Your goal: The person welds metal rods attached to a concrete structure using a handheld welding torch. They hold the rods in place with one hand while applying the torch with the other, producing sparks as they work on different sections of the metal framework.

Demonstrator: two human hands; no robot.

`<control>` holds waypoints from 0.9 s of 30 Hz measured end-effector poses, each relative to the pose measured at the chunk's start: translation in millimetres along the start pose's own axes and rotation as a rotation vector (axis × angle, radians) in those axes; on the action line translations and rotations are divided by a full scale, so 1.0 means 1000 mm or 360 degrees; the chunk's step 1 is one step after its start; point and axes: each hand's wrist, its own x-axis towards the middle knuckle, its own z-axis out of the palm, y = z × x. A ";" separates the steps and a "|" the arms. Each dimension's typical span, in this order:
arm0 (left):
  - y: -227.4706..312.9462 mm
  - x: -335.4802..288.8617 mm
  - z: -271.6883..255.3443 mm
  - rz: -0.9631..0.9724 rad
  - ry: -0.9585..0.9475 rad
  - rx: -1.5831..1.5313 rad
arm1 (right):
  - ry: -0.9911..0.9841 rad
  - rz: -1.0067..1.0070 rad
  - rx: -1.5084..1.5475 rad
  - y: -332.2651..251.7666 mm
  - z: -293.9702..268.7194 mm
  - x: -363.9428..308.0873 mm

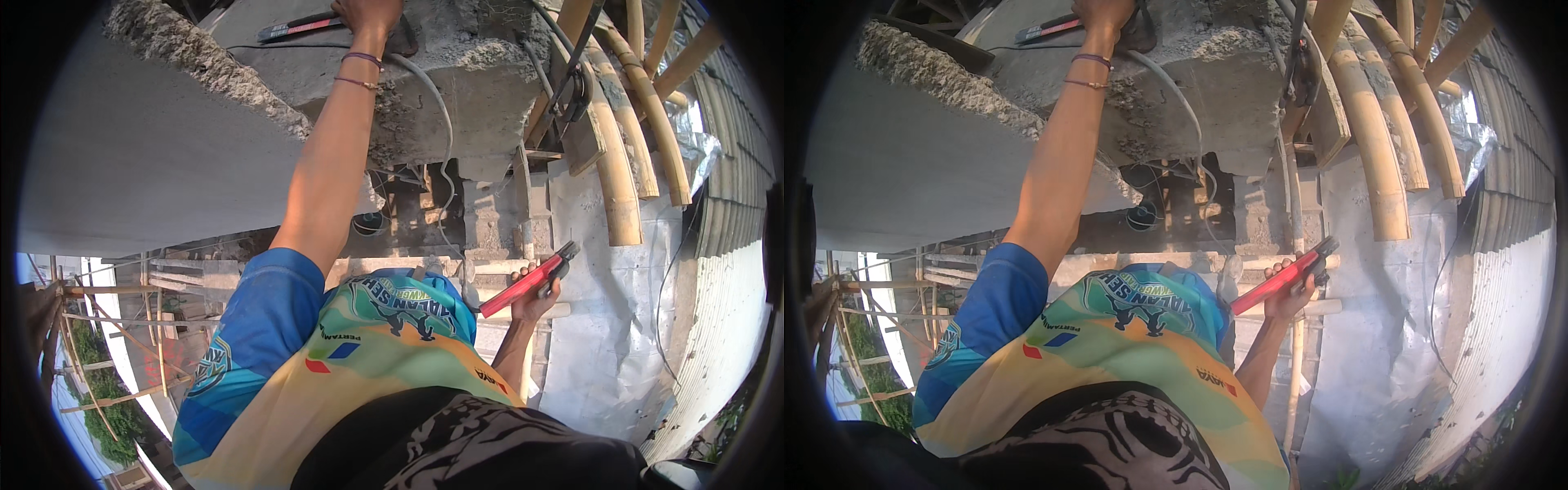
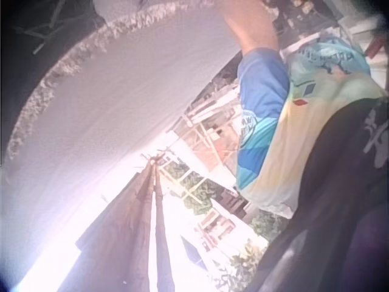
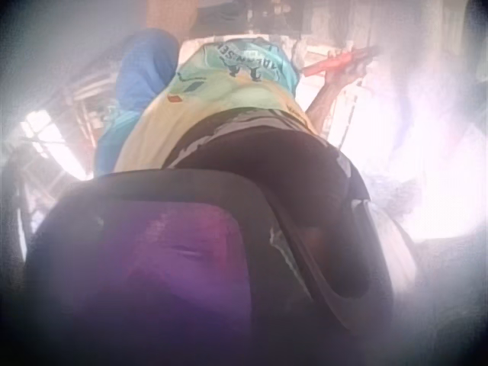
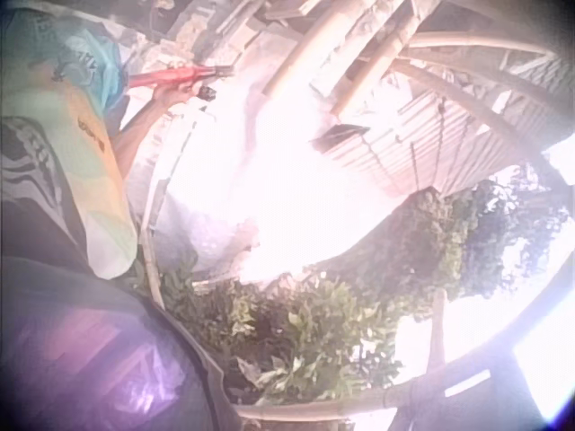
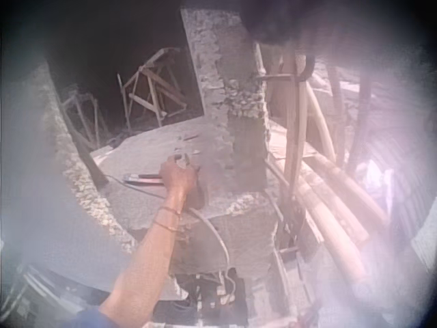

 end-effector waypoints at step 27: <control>-0.100 0.054 0.056 -0.0179 -0.0491 -0.0227 | -0.0126 -0.1396 -0.1899 -0.029 0.231 0.012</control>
